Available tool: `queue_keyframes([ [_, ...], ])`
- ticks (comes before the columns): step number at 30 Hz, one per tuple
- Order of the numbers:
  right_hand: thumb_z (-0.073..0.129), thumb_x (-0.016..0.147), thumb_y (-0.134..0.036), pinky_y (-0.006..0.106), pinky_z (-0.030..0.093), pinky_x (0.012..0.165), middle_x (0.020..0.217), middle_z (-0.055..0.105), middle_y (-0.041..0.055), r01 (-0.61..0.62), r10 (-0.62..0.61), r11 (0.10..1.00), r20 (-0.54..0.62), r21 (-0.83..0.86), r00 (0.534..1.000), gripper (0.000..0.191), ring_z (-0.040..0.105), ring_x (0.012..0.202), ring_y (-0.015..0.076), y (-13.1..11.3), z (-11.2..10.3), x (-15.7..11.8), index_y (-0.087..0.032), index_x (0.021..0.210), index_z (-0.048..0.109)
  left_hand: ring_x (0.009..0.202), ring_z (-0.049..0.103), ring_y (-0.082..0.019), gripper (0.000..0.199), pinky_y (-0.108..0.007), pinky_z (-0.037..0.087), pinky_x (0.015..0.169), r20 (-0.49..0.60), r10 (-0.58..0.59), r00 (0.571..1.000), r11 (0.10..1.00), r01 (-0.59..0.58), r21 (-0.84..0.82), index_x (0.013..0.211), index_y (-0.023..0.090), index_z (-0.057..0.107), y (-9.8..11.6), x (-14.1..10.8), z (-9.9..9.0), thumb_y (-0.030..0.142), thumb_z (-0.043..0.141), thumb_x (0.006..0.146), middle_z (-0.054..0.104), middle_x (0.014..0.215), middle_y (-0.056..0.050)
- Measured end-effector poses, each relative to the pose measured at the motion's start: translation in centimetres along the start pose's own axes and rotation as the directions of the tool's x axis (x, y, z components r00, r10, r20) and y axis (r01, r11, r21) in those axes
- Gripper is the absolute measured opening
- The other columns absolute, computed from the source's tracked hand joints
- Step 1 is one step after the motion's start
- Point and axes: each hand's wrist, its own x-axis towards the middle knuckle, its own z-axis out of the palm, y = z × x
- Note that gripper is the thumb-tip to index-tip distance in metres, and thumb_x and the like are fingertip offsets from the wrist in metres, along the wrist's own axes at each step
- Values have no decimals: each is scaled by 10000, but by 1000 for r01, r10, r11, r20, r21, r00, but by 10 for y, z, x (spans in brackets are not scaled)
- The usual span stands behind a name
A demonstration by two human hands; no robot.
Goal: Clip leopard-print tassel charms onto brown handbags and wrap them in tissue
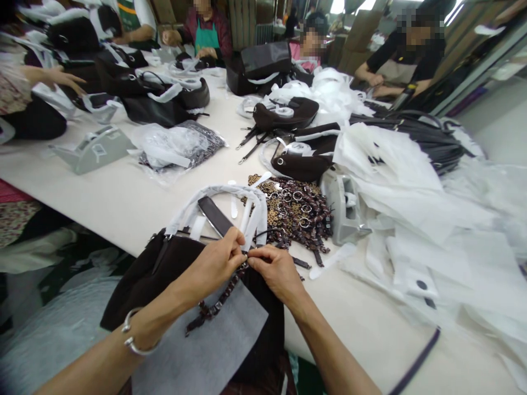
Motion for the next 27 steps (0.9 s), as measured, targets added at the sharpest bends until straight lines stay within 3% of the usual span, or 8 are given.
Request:
queue_keyframes([
  [5, 659, 788, -281, 304, 441, 757, 818, 685, 16, -20, 21, 999, 52, -26, 998, 153, 604, 775, 167, 7, -1, 3, -216, 866, 773, 653, 546, -141, 153, -252, 352, 638, -67, -78, 995, 996, 75, -47, 943, 227, 438, -11, -6, 13, 150, 525, 843, 550, 682, 61],
  [11, 667, 780, -286, 294, 430, 723, 761, 662, 12, 1, 1, 998, 32, -62, 999, 129, 593, 736, 164, 9, 1, 5, -201, 807, 760, 555, 486, -110, 192, -218, 309, 527, -29, -225, 974, 948, 212, -239, 834, 216, 482, -15, 3, 12, 217, 653, 746, 512, 589, 88],
  [18, 641, 801, -268, 284, 425, 726, 772, 665, 6, 15, -16, 994, -9, -109, 1000, 108, 606, 751, 160, 5, 2, 2, -199, 772, 719, 578, 520, -106, 95, -206, 355, 537, 202, -187, 962, 815, 266, -515, 806, 169, 566, -26, -1, 9, 225, 616, 748, 597, 656, 36],
  [21, 642, 790, -282, 289, 427, 743, 780, 661, 10, 3, -3, 997, 7, -80, 1000, 116, 602, 767, 165, 7, 1, 3, -194, 778, 716, 583, 540, -113, 129, -211, 370, 541, 226, -198, 954, 813, 289, -505, 855, 174, 578, -28, -7, 6, 199, 613, 734, 608, 665, 38],
  [27, 632, 786, -300, 290, 435, 750, 810, 686, 8, -60, 60, 998, 58, -5, 996, 138, 607, 783, 171, 8, -1, 4, -193, 826, 710, 607, 551, -124, 83, -224, 370, 574, 69, -221, 973, 943, 231, -239, 743, 178, 646, -20, -14, 3, 220, 584, 779, 622, 645, 25],
])
